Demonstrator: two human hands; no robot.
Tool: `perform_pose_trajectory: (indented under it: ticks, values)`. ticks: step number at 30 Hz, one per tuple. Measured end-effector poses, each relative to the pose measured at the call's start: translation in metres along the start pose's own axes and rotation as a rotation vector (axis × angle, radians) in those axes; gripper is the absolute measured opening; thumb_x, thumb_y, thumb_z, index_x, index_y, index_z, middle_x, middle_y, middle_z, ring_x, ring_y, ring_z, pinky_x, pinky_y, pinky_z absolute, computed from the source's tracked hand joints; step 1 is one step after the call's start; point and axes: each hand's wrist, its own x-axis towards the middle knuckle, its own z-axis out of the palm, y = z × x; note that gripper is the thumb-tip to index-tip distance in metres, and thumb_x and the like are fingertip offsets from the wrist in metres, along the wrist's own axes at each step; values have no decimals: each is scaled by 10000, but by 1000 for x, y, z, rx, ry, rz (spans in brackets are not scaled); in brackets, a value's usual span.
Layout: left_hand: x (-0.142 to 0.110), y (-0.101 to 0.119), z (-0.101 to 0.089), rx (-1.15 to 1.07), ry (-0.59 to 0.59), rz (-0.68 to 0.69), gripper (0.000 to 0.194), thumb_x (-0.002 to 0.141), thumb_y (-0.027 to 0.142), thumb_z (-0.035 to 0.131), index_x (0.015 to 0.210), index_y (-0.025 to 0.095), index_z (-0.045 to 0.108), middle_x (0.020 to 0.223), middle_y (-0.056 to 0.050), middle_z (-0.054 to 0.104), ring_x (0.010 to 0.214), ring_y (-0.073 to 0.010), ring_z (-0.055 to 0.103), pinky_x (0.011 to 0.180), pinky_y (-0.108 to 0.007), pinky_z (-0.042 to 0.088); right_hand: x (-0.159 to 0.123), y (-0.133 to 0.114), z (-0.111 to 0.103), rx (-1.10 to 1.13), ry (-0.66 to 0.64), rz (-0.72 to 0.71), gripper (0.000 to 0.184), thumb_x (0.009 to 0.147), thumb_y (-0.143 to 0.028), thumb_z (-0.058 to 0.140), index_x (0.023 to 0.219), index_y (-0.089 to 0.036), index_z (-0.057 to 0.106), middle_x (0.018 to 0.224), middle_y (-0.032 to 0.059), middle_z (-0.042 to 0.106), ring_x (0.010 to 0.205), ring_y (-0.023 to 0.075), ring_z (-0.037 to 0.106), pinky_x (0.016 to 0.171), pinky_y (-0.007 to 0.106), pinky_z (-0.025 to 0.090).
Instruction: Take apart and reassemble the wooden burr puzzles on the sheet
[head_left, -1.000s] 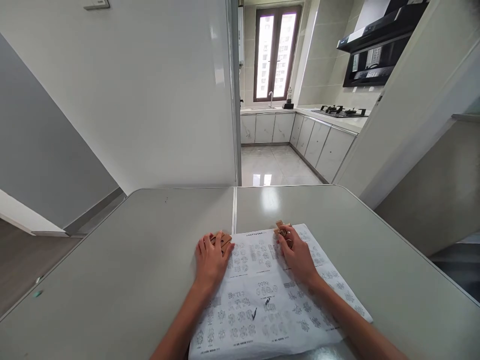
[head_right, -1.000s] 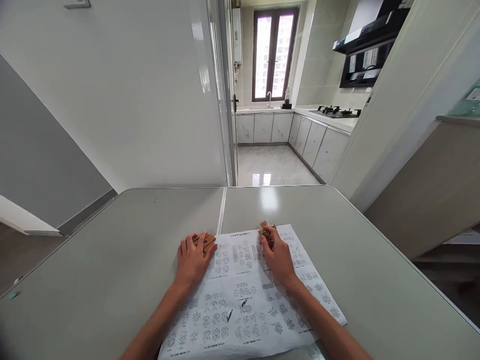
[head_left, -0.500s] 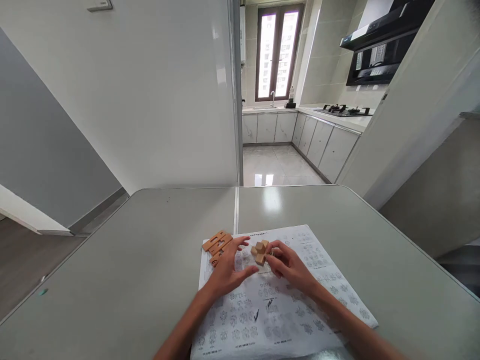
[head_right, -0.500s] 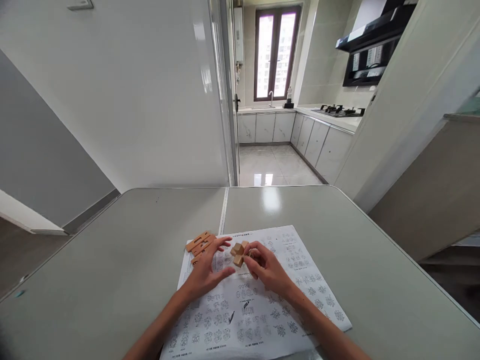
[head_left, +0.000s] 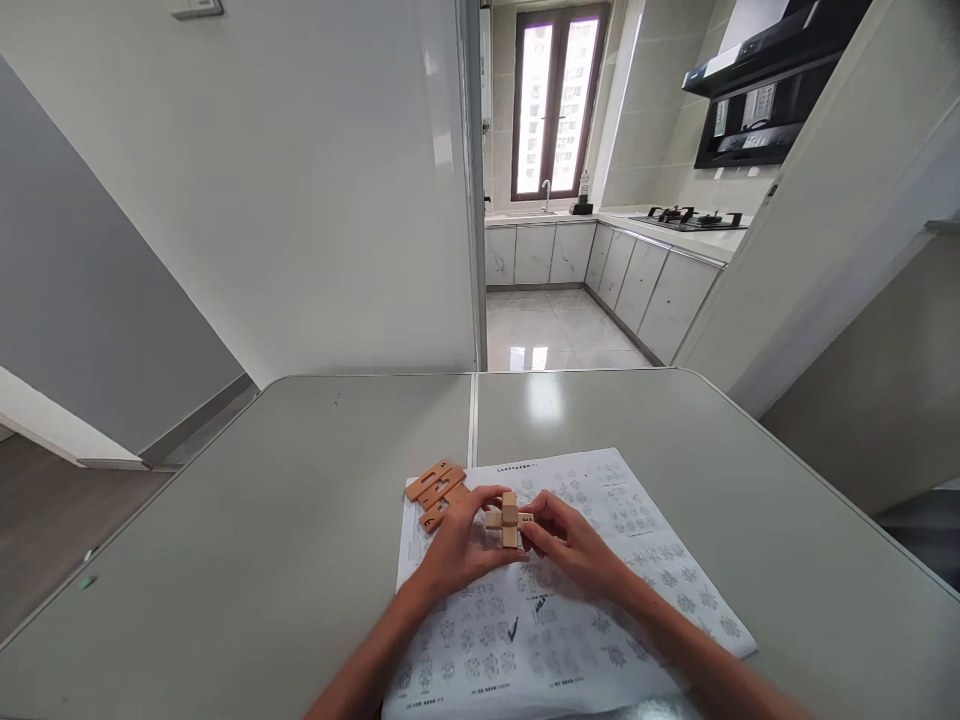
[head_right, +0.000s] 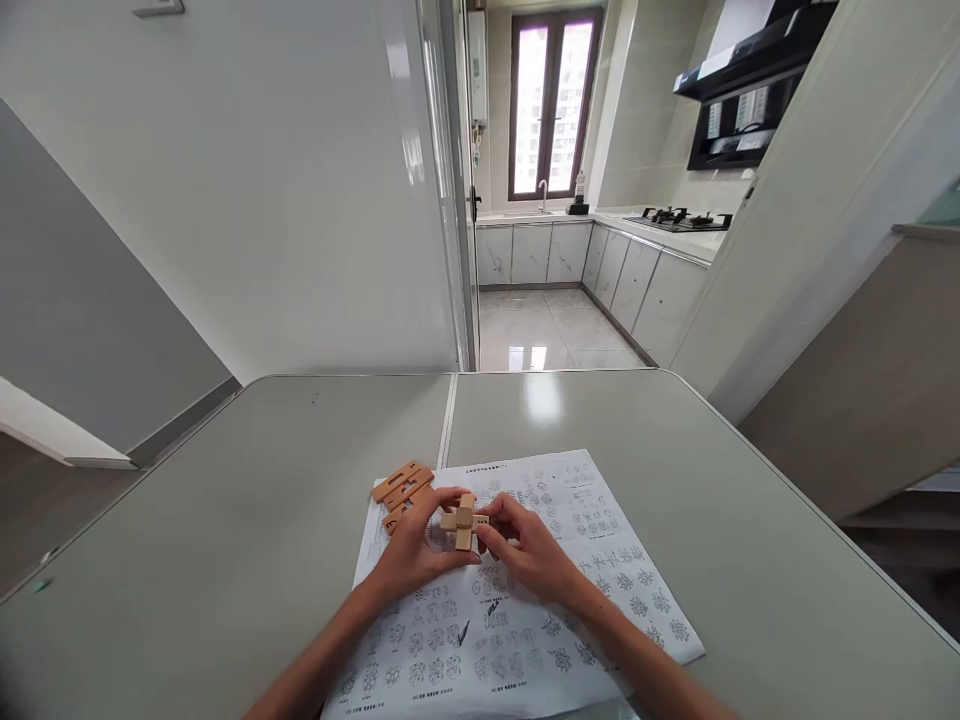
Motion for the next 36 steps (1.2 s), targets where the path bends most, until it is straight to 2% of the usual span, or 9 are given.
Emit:
perform_pose_trajectory:
  ticks: [5, 9, 15, 20, 23, 26, 29, 36]
  values:
    - [-1, 1, 2, 44, 22, 12, 593, 731, 436, 896, 1216, 233, 622, 1156, -58, 728, 1043, -261, 684, 914, -372, 524, -2, -3, -1, -123, 10, -26, 315, 1026, -547, 539, 999, -233, 535, 912, 38, 677, 812, 195, 604, 729, 315, 480]
    - [-1, 4, 1, 68, 22, 12, 599, 703, 458, 907, 1186, 233, 635, 1142, -69, 735, 1047, -278, 683, 932, -395, 519, -3, -4, -2, -217, 0, -54, 323, 1038, -558, 488, 998, -239, 516, 917, 38, 657, 813, 199, 592, 744, 324, 489]
    - [-2, 3, 0, 41, 14, 7, 587, 719, 457, 898, 1187, 220, 637, 1125, -62, 735, 1018, -255, 678, 899, -359, 524, -5, -2, -1, -357, 12, -139, 216, 1058, -441, 483, 1003, -240, 539, 878, 26, 643, 772, 194, 579, 731, 322, 487]
    - [-2, 4, 0, -2, 1, -40, 520, 771, 509, 847, 1152, 208, 660, 1069, -59, 740, 983, -247, 682, 879, -357, 525, -6, 4, -1, -452, 29, -232, 148, 1062, -371, 488, 1100, -250, 565, 991, 60, 687, 848, 216, 647, 776, 351, 533]
    - [-1, 7, 0, -64, 12, -79, 549, 780, 520, 837, 1194, 210, 653, 1098, -65, 739, 1009, -254, 688, 901, -368, 533, -6, 6, -1, -476, 86, -243, 182, 1051, -363, 524, 1191, -259, 577, 1030, 72, 714, 904, 234, 681, 829, 383, 556]
    - [0, 7, 0, -167, -17, -100, 590, 785, 512, 835, 1255, 220, 628, 1157, -74, 735, 1072, -265, 687, 937, -375, 539, -6, 8, -1, -485, 158, -246, 235, 1028, -377, 567, 1233, -264, 589, 1001, 67, 733, 886, 241, 700, 819, 392, 575]
    - [1, 4, 0, -268, -69, -98, 623, 787, 502, 840, 1292, 219, 608, 1186, -83, 730, 1113, -271, 681, 967, -377, 538, -6, 8, 0, -502, 207, -289, 219, 1026, -383, 572, 1203, -258, 606, 957, 63, 726, 834, 230, 694, 790, 386, 581]
    - [1, -2, 1, -300, -97, -126, 714, 747, 539, 859, 1344, 239, 605, 1237, -84, 714, 1119, -288, 670, 987, -399, 532, -5, 2, 5, -524, 216, -340, 183, 1029, -389, 571, 1155, -263, 614, 878, 39, 705, 742, 204, 663, 731, 361, 573]
